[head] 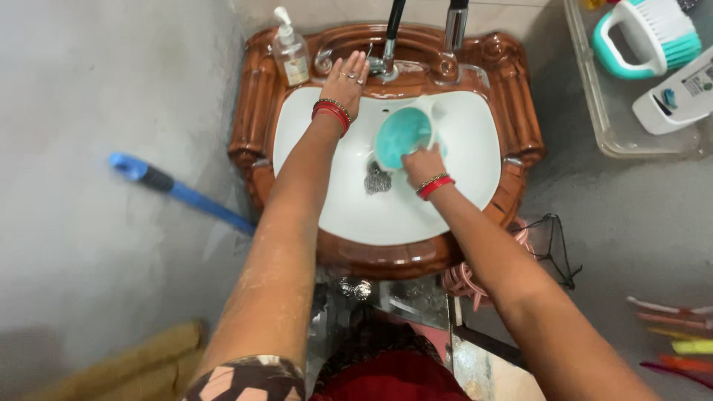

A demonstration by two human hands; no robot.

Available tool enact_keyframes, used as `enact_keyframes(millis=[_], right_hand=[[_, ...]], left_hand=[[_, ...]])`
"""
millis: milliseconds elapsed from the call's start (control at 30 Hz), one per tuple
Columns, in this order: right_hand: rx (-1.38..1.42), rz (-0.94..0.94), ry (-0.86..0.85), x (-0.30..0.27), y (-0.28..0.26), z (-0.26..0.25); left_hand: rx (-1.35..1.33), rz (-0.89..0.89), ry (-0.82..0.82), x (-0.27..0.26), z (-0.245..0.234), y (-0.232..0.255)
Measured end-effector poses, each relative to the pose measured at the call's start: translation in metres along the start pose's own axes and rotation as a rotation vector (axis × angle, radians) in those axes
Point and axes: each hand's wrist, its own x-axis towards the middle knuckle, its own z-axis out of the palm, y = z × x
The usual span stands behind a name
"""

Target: The person cleans a bathroom sink using a steel wool scrubber and a mug to rinse the basin. They repeatedly fill the mug with water from the tap, scrub the sink, and pour the water out. Finally, they use a squeegee to wipe the tiled floor.

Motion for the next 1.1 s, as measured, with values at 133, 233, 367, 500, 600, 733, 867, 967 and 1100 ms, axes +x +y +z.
enact_keyframes(millis=[133,233,367,500,600,733,867,967,1100], right_hand=[[0.333,0.134,-0.153,0.009,-0.022,-0.004],[0.451,0.169,-0.172,0.010,-0.024,-0.014],[0.362,0.139,-0.190,0.008,-0.025,-0.023],[0.263,0.161,-0.264,0.003,-0.026,-0.031],[0.117,0.140,-0.253,-0.005,-0.026,-0.036],[0.046,0.116,-0.261,-0.018,-0.021,-0.024],[-0.006,0.065,-0.227,-0.035,-0.015,-0.017],[-0.032,0.171,-0.264,-0.042,-0.002,-0.021],[0.052,0.198,-0.345,-0.054,0.012,-0.037]], left_hand=[[-0.064,-0.023,-0.113,0.029,0.012,0.001],[-0.056,-0.053,-0.118,0.036,-0.018,-0.003],[-0.190,-0.198,-0.118,0.041,-0.051,0.008],[-0.422,-0.221,-0.241,0.058,-0.044,-0.007],[-0.571,-0.191,-0.297,0.055,-0.042,-0.029],[-0.504,-0.149,-0.278,0.036,-0.058,-0.019],[-0.701,-0.140,0.011,-0.019,-0.072,0.046],[-0.829,-0.181,-0.134,-0.053,-0.065,0.096],[-1.092,-0.552,-0.295,-0.074,-0.043,0.148]])
